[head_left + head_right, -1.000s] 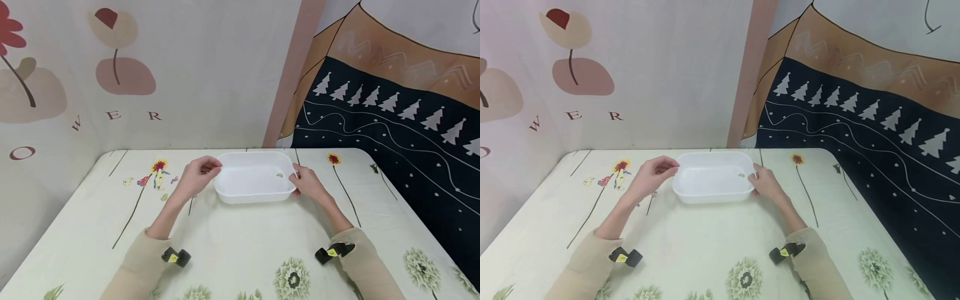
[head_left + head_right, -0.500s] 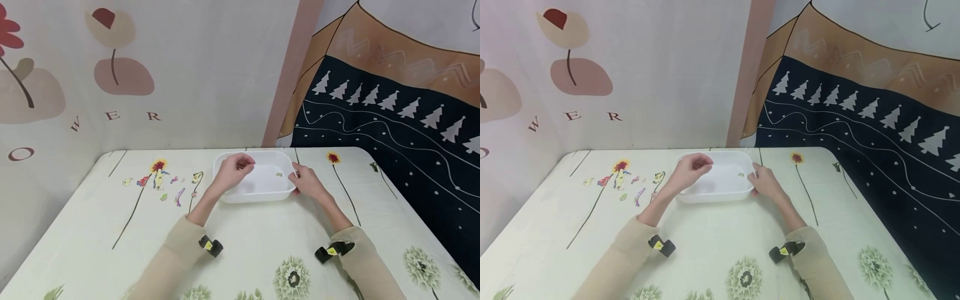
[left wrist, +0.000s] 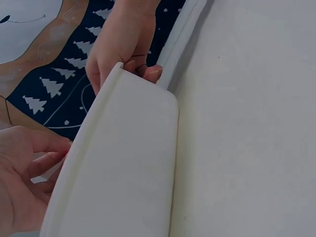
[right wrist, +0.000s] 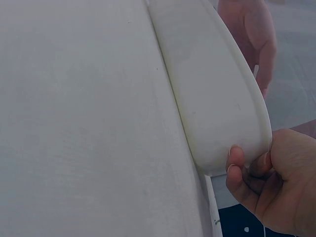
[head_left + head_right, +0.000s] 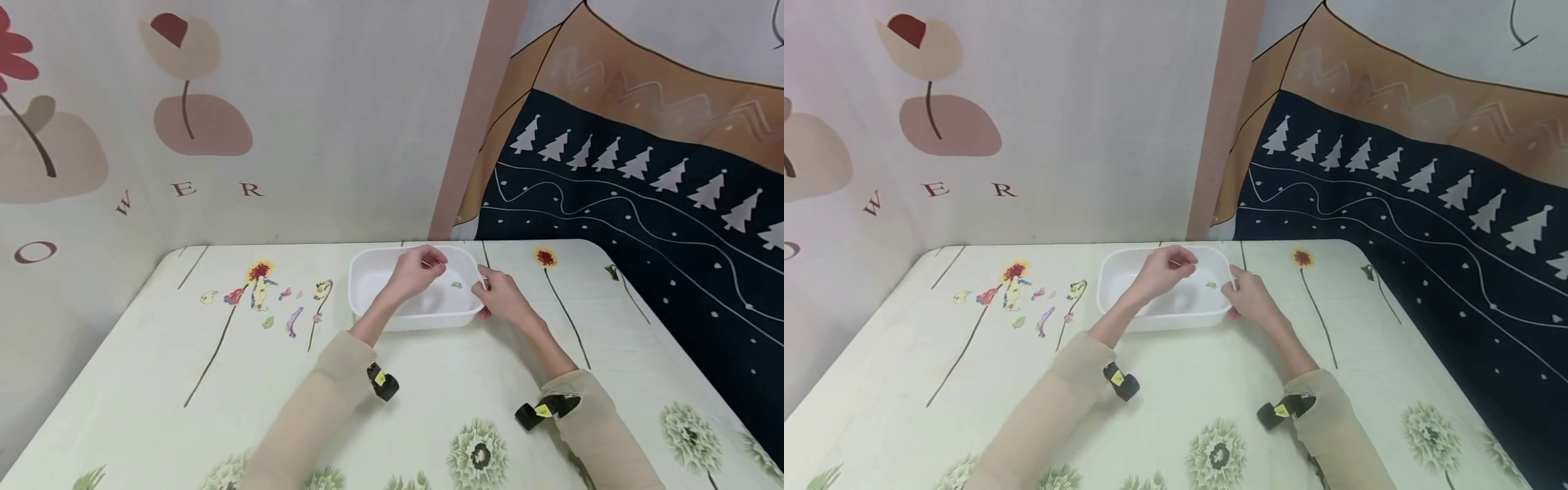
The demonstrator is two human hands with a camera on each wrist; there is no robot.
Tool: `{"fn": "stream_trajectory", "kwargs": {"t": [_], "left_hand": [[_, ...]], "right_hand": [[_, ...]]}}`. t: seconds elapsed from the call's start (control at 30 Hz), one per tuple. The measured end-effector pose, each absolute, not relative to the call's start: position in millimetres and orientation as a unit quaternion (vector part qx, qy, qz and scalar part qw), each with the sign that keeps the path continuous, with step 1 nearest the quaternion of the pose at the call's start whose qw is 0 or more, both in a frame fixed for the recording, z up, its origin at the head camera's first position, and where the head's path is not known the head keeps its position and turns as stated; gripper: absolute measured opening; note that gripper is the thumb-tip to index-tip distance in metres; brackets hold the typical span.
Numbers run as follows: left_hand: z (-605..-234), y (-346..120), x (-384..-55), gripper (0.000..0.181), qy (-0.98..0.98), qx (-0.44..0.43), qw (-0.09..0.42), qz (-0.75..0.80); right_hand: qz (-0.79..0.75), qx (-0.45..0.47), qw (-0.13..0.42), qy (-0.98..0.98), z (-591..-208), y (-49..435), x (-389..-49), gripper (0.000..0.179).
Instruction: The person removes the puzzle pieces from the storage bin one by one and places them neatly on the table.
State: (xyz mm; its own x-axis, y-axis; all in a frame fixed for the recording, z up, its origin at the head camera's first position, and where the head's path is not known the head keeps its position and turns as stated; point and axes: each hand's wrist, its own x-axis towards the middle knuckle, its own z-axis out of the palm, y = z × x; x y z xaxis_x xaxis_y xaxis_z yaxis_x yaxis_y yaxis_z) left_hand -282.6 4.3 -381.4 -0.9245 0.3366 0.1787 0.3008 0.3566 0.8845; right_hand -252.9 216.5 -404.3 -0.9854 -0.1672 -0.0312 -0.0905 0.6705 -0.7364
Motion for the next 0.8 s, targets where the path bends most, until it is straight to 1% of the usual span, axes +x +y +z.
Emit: {"fn": "stream_trajectory", "kwargs": {"t": [0.17, 0.4, 0.5, 0.8], "left_hand": [[-387.5, 19.7, -290.1, 0.012, 0.833, 0.185, 0.038, 0.52], [-392.6, 35.9, -300.0, 0.01, 0.844, 0.175, 0.038, 0.506], [-394.3, 40.5, -302.3, 0.01, 0.847, 0.174, 0.046, 0.499], [-402.4, 42.9, -304.3, 0.02, 0.865, 0.198, 0.1, 0.449]], "right_hand": [[-0.401, -0.074, 0.047, 0.912, -404.3, 216.9, -252.8, 0.059], [-0.404, -0.082, 0.043, 0.91, -404.4, 218.2, -252.8, 0.055], [-0.406, -0.08, 0.043, 0.909, -404.4, 218.5, -252.4, 0.055], [-0.405, -0.088, 0.037, 0.909, -404.9, 217.9, -252.5, 0.052]]}}
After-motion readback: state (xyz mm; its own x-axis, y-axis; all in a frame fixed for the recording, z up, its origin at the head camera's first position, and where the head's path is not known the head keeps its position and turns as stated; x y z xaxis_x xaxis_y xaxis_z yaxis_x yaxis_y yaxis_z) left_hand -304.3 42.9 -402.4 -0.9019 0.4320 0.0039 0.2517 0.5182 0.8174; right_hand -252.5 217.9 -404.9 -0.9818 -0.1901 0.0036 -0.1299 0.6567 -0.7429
